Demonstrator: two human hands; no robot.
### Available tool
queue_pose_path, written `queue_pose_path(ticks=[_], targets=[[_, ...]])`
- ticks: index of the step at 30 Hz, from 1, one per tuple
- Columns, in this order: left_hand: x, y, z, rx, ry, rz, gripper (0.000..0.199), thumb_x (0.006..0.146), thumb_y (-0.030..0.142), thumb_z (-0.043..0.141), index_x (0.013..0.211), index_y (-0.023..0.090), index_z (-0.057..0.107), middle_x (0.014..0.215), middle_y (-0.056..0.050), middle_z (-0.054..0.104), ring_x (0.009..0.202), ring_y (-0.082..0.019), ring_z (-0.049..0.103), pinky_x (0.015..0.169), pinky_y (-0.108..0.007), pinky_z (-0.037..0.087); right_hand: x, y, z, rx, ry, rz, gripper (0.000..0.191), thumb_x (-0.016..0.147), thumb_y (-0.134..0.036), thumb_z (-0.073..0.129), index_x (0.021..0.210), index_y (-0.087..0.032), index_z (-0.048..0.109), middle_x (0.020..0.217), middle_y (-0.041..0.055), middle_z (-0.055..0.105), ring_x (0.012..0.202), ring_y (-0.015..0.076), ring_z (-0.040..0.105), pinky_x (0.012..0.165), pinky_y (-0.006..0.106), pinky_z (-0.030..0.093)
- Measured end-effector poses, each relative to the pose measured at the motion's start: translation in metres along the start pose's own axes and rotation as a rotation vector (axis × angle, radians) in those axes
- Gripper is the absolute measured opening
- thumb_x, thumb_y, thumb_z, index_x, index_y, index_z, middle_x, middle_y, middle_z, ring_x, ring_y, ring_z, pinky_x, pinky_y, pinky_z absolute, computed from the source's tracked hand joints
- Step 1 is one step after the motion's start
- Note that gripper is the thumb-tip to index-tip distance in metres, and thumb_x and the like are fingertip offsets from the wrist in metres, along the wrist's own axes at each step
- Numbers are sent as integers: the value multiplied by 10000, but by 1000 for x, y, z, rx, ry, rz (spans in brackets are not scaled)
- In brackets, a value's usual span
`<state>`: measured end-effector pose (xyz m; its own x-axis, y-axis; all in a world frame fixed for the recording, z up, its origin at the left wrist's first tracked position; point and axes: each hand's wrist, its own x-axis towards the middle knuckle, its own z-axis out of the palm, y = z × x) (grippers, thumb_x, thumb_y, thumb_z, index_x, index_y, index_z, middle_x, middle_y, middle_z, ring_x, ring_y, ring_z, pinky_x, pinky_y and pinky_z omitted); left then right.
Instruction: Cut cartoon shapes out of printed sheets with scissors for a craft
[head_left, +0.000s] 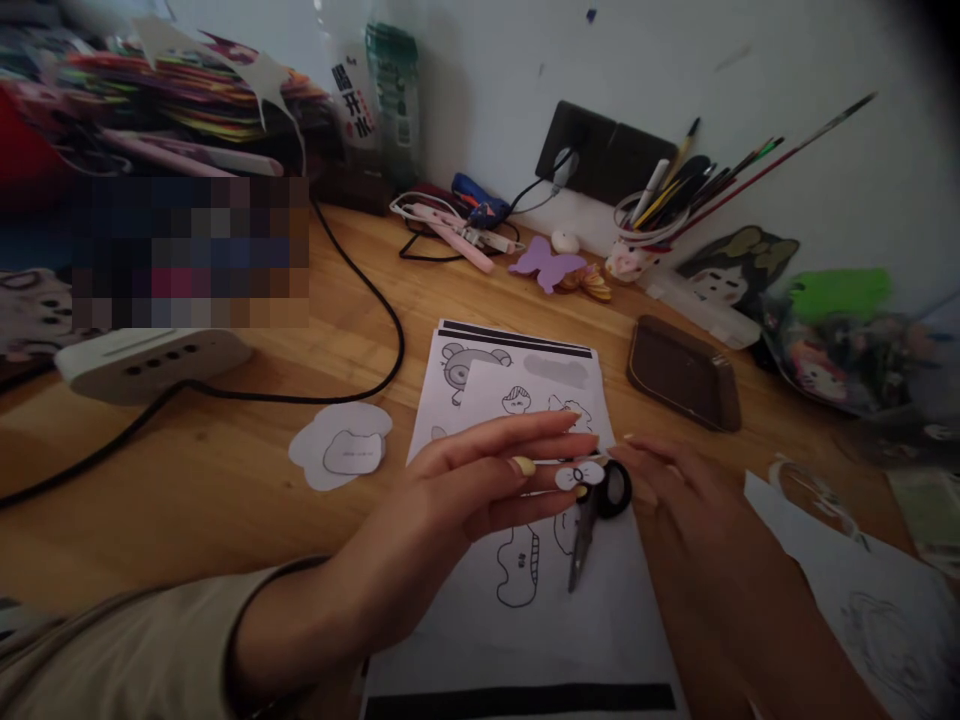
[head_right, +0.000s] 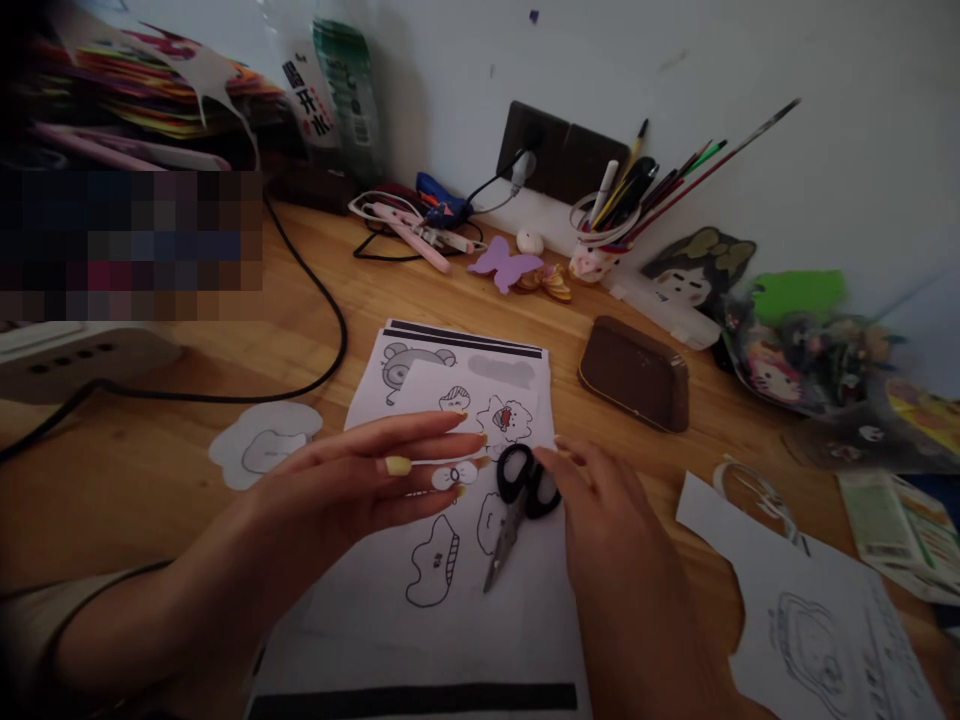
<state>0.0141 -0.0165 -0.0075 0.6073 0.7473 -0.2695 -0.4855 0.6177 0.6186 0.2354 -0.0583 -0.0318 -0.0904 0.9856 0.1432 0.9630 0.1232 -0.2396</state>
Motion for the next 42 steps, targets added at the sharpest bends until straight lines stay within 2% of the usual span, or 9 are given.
queue_pose_path(ticks=[6,11,18,21,25,29,31,37,42], targets=[[0,1,2,73,9,-18,233,793,162,575,1019,199,619,1077,-11,639,1029,-153,556,865,-231,448,12,14,2,-334,-163,-501,422,732,-16,324,1042,-154,575,1066,145,566,921,280,549,674,399,482],[3,0,4,178,23,-23,241,761,119,618,987,201,629,1082,21,637,1031,-111,552,829,-146,438,32,15,7,-442,-291,-577,309,735,-51,438,980,-194,561,964,82,581,791,233,559,565,316,448],[6,-2,0,261,54,-38,251,757,196,636,1006,228,628,1076,32,638,1031,-108,543,796,-128,411,41,8,-5,-429,-318,-594,150,597,-65,564,715,-153,592,737,39,581,654,193,551,532,290,423],[5,-2,-1,268,101,-40,236,747,216,645,982,231,642,1048,21,650,1013,-114,545,766,-137,406,35,18,-15,-237,-301,-475,219,627,-97,534,831,-161,582,777,37,597,676,186,580,547,281,442],[5,-2,-1,219,108,-18,151,721,197,670,867,234,676,1030,37,655,948,-87,569,735,-126,410,18,25,-21,223,-233,7,243,748,-299,512,970,-203,538,610,-10,566,493,145,536,446,251,416],[7,0,0,251,76,34,78,719,141,659,730,211,690,1038,42,648,1034,-89,529,736,-108,421,9,-1,-18,799,12,396,291,647,-415,640,860,-222,590,795,38,614,696,178,577,545,248,463],[8,0,-1,356,87,100,83,714,132,657,716,206,695,1037,38,639,1029,-89,525,732,-104,425,10,-22,-15,962,35,516,252,602,-413,692,732,-222,590,663,-6,564,579,138,521,473,218,413],[9,0,-4,520,158,269,121,711,118,645,803,194,668,665,66,610,627,-27,542,573,-97,417,19,-63,-8,1151,-15,528,155,623,-327,715,643,-216,608,478,-66,425,430,57,344,386,155,286],[9,-1,-6,497,174,271,211,701,115,647,889,174,572,590,81,578,586,-37,532,559,-116,412,15,-66,-3,1132,-5,474,67,658,-278,695,657,-251,634,517,-65,493,464,58,384,416,139,332]])
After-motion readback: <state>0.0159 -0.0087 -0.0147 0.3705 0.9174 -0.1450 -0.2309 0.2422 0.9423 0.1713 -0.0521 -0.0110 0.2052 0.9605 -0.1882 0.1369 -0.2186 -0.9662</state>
